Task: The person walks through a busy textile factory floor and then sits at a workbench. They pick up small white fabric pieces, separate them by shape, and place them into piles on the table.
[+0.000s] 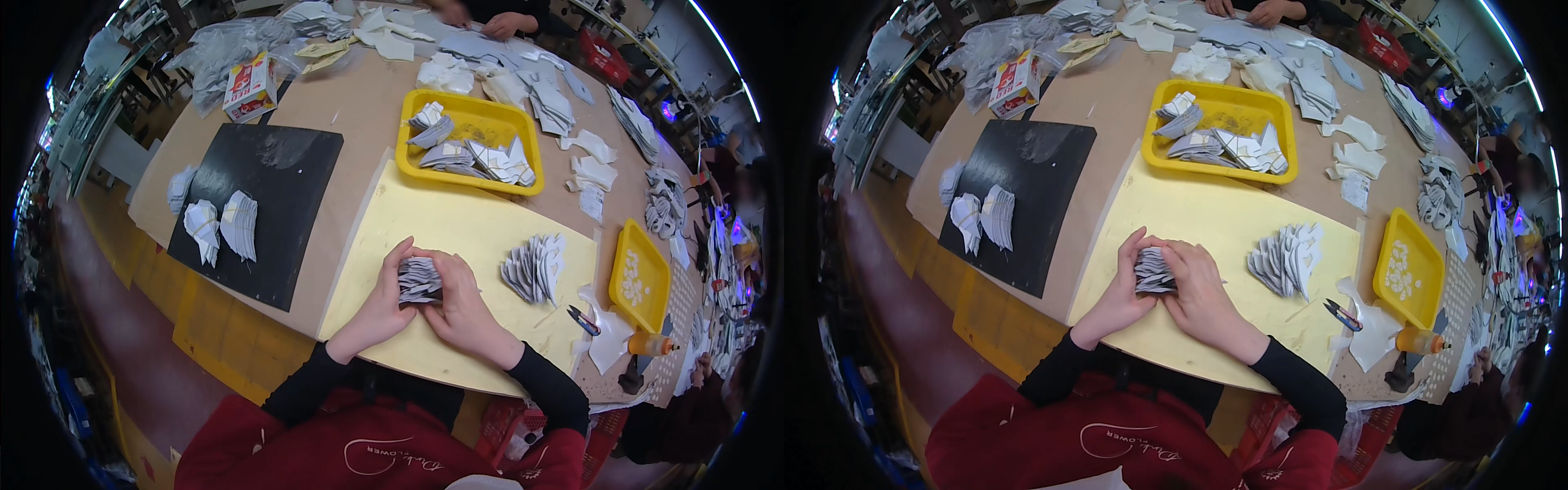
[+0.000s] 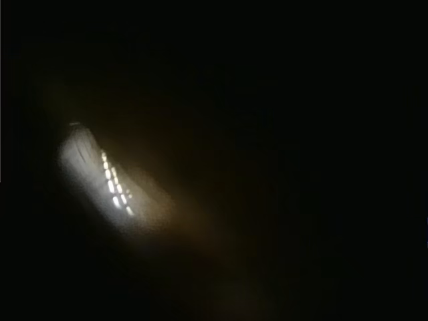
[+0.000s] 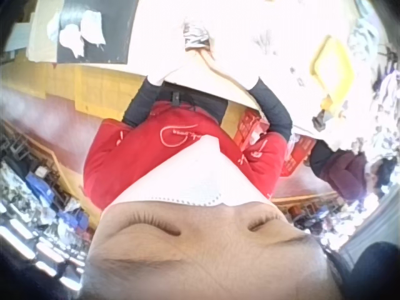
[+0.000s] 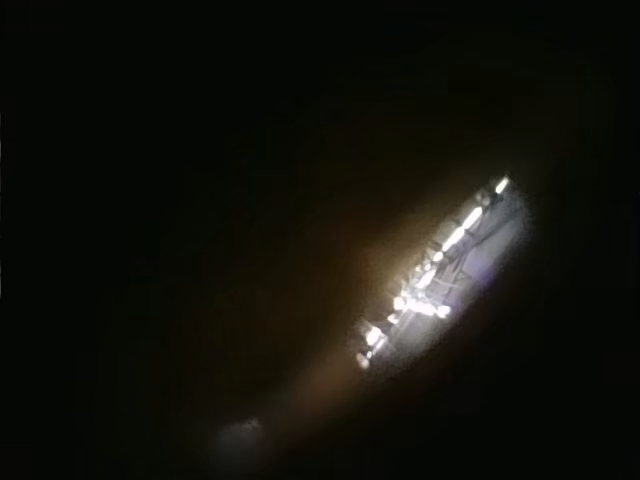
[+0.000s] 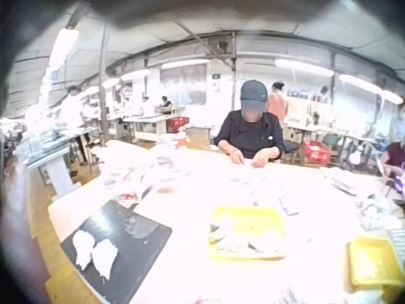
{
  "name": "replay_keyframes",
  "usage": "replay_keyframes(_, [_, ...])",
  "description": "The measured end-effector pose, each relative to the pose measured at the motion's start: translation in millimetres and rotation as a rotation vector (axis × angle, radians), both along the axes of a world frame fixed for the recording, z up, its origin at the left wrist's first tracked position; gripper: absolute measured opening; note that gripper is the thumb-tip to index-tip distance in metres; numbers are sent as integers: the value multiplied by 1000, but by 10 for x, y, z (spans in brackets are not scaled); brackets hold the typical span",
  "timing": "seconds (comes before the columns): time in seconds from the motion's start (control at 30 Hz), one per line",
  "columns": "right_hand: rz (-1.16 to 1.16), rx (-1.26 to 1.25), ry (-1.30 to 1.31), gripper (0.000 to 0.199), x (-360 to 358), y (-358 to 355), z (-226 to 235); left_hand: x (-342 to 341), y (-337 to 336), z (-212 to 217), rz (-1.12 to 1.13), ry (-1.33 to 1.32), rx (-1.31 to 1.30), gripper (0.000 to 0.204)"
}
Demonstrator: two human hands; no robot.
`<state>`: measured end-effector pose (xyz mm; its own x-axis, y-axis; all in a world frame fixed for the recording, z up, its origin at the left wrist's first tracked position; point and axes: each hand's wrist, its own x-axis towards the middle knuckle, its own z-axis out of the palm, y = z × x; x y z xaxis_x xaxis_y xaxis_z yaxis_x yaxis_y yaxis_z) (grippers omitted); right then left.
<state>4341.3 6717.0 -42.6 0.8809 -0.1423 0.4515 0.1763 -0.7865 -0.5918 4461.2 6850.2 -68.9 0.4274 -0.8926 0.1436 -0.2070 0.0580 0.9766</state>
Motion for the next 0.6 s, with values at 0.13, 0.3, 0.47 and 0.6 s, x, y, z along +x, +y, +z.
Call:
replay_keyframes(0.13, [-81,512,243,87,-57,49,1,-47,-15,155,-14,120,-12,99])
replay_keyframes(0.3, [-104,322,222,83,-63,149,32,-109,-1,166,-44,193,-79,96])
replay_keyframes(0.47, [-84,133,251,82,-57,182,35,-96,60,47,-41,52,20,104])
replay_keyframes(0.6, [-5,177,82,82,-69,90,-13,-175,-15,165,93,-77,-193,106])
